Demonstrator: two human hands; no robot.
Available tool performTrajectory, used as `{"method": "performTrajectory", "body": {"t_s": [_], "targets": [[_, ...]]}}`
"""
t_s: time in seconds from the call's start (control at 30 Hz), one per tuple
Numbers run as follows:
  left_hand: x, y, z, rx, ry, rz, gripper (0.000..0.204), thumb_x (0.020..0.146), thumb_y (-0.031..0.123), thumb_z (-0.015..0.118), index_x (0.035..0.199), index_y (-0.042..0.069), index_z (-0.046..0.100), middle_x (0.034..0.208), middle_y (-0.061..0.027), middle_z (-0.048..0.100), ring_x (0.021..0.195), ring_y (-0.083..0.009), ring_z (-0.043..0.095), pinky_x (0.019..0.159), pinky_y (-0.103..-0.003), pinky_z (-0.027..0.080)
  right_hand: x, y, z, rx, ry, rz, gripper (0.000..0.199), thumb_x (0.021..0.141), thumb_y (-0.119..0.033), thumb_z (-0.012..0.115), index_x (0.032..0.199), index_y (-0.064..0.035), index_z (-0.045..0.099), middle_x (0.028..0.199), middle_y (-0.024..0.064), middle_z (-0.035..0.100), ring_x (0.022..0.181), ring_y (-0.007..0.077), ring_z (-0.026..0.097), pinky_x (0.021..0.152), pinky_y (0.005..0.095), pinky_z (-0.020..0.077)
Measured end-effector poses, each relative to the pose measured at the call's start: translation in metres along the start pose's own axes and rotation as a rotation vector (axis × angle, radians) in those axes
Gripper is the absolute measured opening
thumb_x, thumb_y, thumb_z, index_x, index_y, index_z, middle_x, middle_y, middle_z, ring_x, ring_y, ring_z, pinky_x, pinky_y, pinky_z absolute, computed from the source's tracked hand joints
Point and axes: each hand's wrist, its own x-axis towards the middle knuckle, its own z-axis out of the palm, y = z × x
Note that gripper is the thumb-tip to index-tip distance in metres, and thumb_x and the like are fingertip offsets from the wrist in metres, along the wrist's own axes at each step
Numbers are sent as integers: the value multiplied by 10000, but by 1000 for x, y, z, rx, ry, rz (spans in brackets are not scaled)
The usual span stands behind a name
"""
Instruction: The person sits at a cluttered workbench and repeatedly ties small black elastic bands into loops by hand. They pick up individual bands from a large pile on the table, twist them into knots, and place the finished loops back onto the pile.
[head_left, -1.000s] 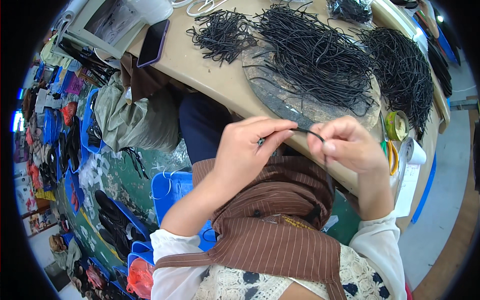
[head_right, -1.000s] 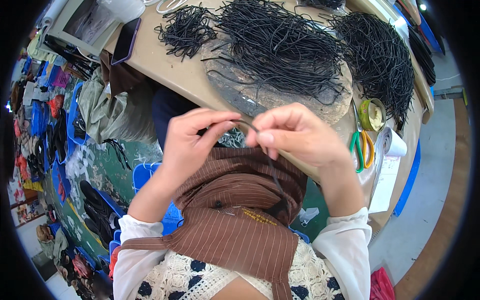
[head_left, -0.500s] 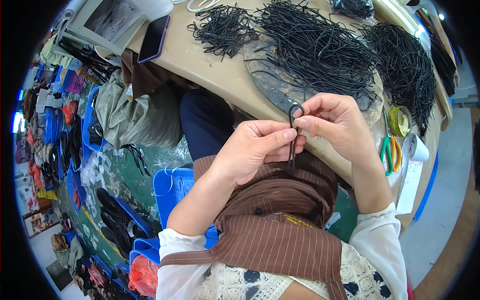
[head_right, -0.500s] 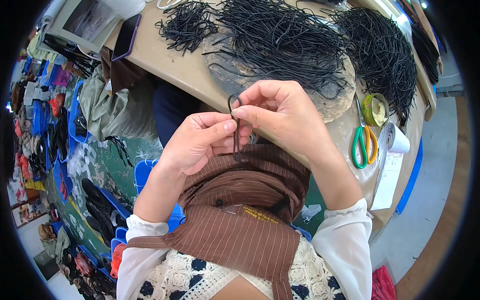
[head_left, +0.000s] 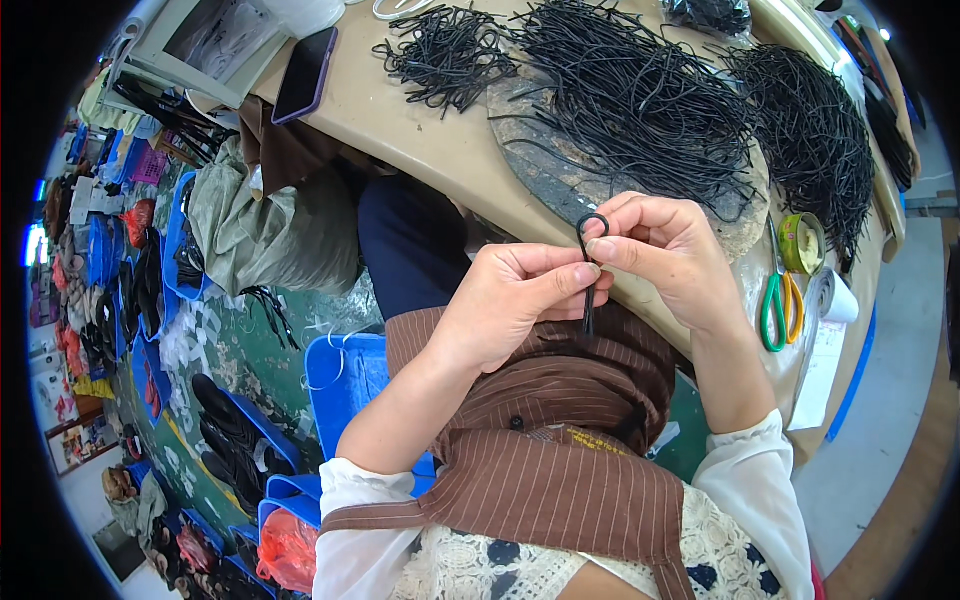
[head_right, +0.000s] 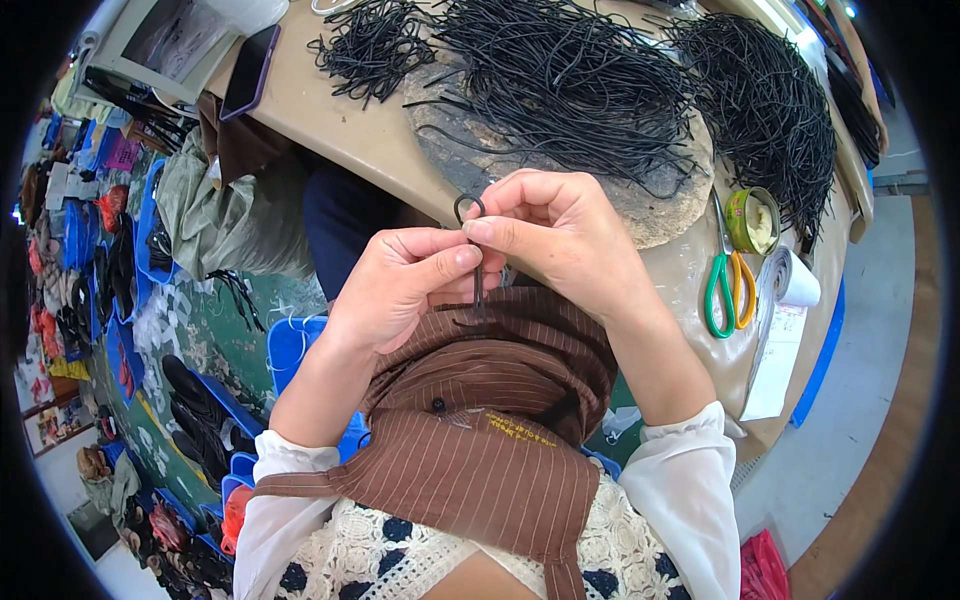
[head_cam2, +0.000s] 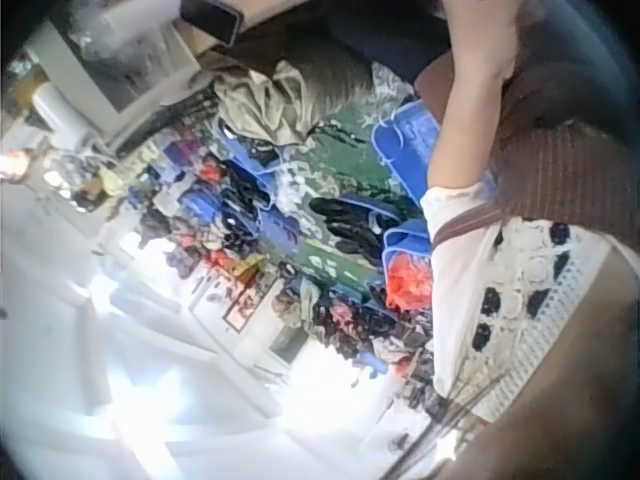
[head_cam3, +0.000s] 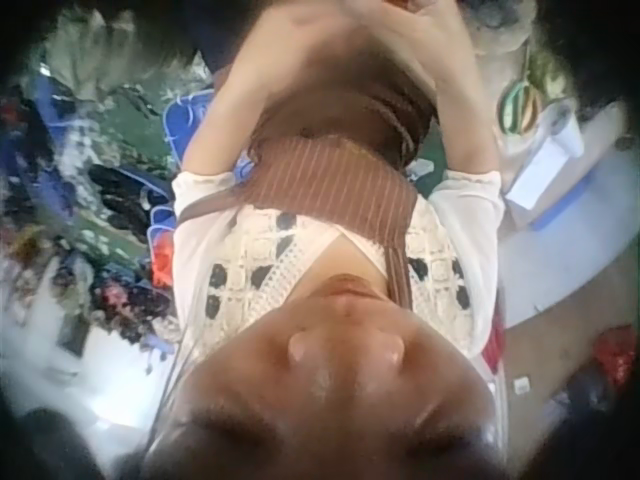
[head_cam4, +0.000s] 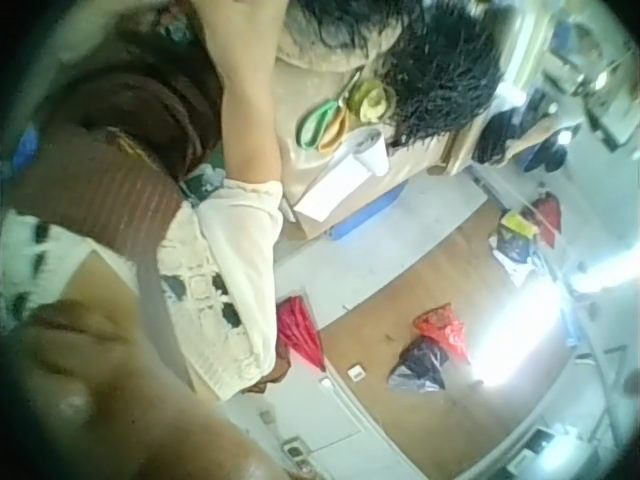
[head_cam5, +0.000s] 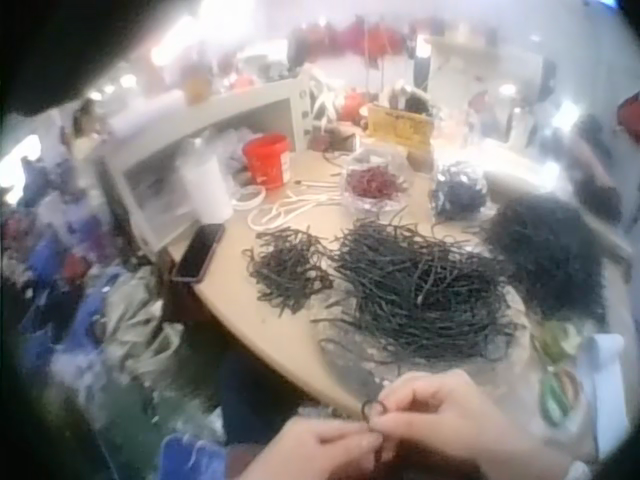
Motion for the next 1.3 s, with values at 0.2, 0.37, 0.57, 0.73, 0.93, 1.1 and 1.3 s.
{"method": "performTrajectory", "body": {"t_s": [0.2, 0.37, 0.57, 0.73, 0.93, 1.1, 1.3], "targets": [[5, -7, -3, -90, 80, 66, 165, 836, 117, 570, 935, -13, 596, 830, -91, 629, 766, -152, 616, 665, -255, 509, 0, 9, 6, 166, 47, 81, 180, 790, -29, 591, 953, 46, 577, 817, 60, 577, 702, 114, 581, 611, 220, 472], [10, -8, -16, -233, 269, 179, 155, 849, 122, 554, 973, 30, 568, 853, -65, 618, 780, -155, 615, 685, -282, 510, -28, 37, 30, 290, 79, 223, 287, 782, -14, 594, 1063, 20, 544, 816, 48, 596, 680, 89, 555, 617, 201, 463], [-13, 11, -22, -169, -39, -134, 164, 853, 117, 543, 979, 12, 559, 850, -71, 619, 765, -141, 616, 676, -269, 520, -31, -1, -15, -425, -100, -66, 144, 719, 15, 626, 859, -9, 647, 743, 49, 618, 644, 117, 575, 573, 223, 449], [-11, 0, -5, -220, -62, -219, 169, 856, 116, 537, 964, -11, 563, 875, -105, 626, 775, -157, 622, 672, -275, 530, -17, -21, -7, -736, -144, -316, 138, 688, 16, 638, 815, -36, 651, 718, 74, 603, 647, 189, 598, 574, 250, 455], [-10, -4, -2, -231, 0, -168, 197, 849, 97, 543, 1000, -28, 561, 875, -121, 626, 747, -158, 620, 663, -277, 531, -15, -9, 0, -747, -36, -365, 137, 670, 17, 652, 794, -40, 654, 727, 71, 600, 655, 193, 602, 576, 257, 466], [-13, -6, -4, -33, 40, -10, 399, 817, 12, 558, 1188, -43, 419, 818, -145, 632, 724, -164, 617, 654, -260, 508, -16, -26, -10, -842, -41, -459, 150, 659, 30, 654, 791, -41, 659, 752, 76, 613, 659, 188, 605, 577, 260, 469], [-24, -2, 9, 156, -225, 100, 764, 789, -4, 591, 1342, -51, 67, 777, -127, 620, 718, -123, 598, 671, -237, 478, -5, -28, -15, -450, -123, -305, 106, 705, 26, 645, 809, 7, 638, 771, 68, 627, 690, 115, 598, 624, 219, 475]]}}
